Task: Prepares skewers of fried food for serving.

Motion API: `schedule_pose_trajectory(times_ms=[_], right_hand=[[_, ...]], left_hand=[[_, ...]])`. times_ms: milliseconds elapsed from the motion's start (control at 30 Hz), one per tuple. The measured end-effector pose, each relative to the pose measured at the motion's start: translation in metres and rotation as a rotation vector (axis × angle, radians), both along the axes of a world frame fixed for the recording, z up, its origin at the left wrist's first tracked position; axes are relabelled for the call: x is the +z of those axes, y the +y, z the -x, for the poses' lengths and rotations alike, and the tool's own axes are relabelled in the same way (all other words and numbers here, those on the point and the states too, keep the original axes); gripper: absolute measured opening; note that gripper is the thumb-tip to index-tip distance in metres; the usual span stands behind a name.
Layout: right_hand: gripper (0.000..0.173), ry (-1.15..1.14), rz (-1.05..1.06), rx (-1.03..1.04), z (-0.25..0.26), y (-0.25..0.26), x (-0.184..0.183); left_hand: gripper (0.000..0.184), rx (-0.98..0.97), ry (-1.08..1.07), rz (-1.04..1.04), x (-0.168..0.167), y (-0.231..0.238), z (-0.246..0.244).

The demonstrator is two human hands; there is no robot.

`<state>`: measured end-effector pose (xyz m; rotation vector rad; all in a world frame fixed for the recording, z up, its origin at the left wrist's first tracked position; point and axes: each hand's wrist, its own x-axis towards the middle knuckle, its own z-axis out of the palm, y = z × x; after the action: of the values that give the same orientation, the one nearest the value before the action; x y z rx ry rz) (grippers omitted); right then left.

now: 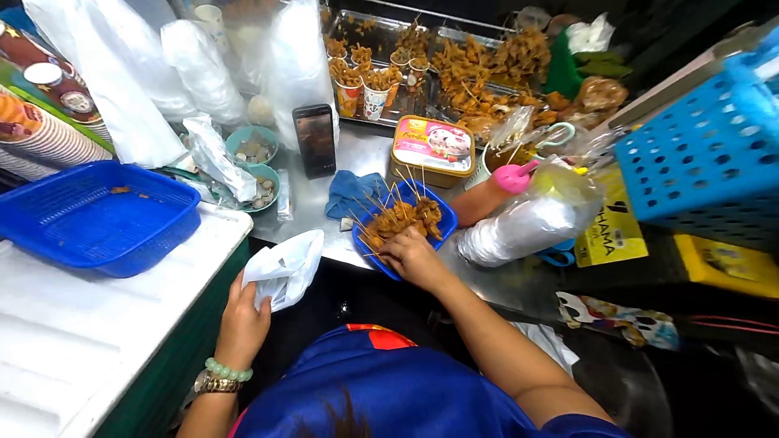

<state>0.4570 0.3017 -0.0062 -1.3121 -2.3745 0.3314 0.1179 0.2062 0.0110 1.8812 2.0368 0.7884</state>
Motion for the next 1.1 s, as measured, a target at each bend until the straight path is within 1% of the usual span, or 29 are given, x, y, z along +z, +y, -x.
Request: schedule_pose_trajectory(times_ms=[133, 233, 267, 333, 467, 567, 600, 667, 733, 800, 900, 967, 1033, 1100], right_hand=[[0.021, -0.007, -0.082, -0.015, -0.004, 0.005, 0.002], [0.020, 0.092, -0.154, -0.105, -0.005, 0.006, 0.006], [0.021, 0.125, -0.149, -0.152, -0.006, 0.007, 0.009], [0.025, 0.164, -0.078, -0.262, -0.007, 0.012, 0.017], [0.036, 0.180, 0.143, -0.520, -0.007, 0.037, 0.039], [0.048, 0.130, 0.253, -0.567, -0.003, 0.058, 0.045], [0.047, 0.085, 0.284, -0.563, -0.001, 0.062, 0.047], [0.036, 0.010, 0.341, -0.557, 0.001, 0.066, 0.051], [0.035, 0.021, 0.356, -0.566, -0.003, 0.062, 0.059], [0.038, 0.115, 0.326, -0.571, -0.015, 0.052, 0.068], [0.029, 0.332, 0.258, -0.585, -0.037, 0.035, 0.067], [0.026, 0.520, 0.246, -0.590, -0.050, 0.029, 0.065], [0.023, 0.756, 0.271, -0.573, -0.057, 0.026, 0.065], [0.023, 0.935, 0.294, -0.536, -0.061, 0.026, 0.065]], left_hand=[[0.034, 0.004, 0.009, -0.019, 0.001, -0.002, 0.003], [0.035, 0.014, 0.005, -0.020, 0.001, -0.004, 0.009], [0.036, 0.019, 0.004, -0.014, 0.001, -0.005, 0.010], [0.037, 0.025, 0.001, 0.005, 0.002, -0.006, 0.010], [0.034, -0.002, -0.007, -0.010, 0.001, -0.005, 0.004], [0.033, -0.006, -0.008, -0.020, 0.001, -0.003, 0.001], [0.033, -0.005, -0.008, -0.022, 0.002, -0.003, 0.000], [0.033, 0.004, -0.004, -0.027, 0.003, -0.005, 0.001], [0.032, 0.014, -0.002, -0.044, 0.002, -0.007, 0.003], [0.032, 0.020, -0.005, -0.065, -0.002, -0.009, 0.007], [0.035, 0.022, -0.024, -0.058, -0.005, -0.009, 0.010], [0.035, 0.021, -0.042, -0.038, 0.001, -0.004, 0.007], [0.036, 0.008, -0.052, -0.052, 0.008, 0.005, 0.001], [0.042, -0.009, -0.069, -0.063, 0.018, 0.016, -0.007]])
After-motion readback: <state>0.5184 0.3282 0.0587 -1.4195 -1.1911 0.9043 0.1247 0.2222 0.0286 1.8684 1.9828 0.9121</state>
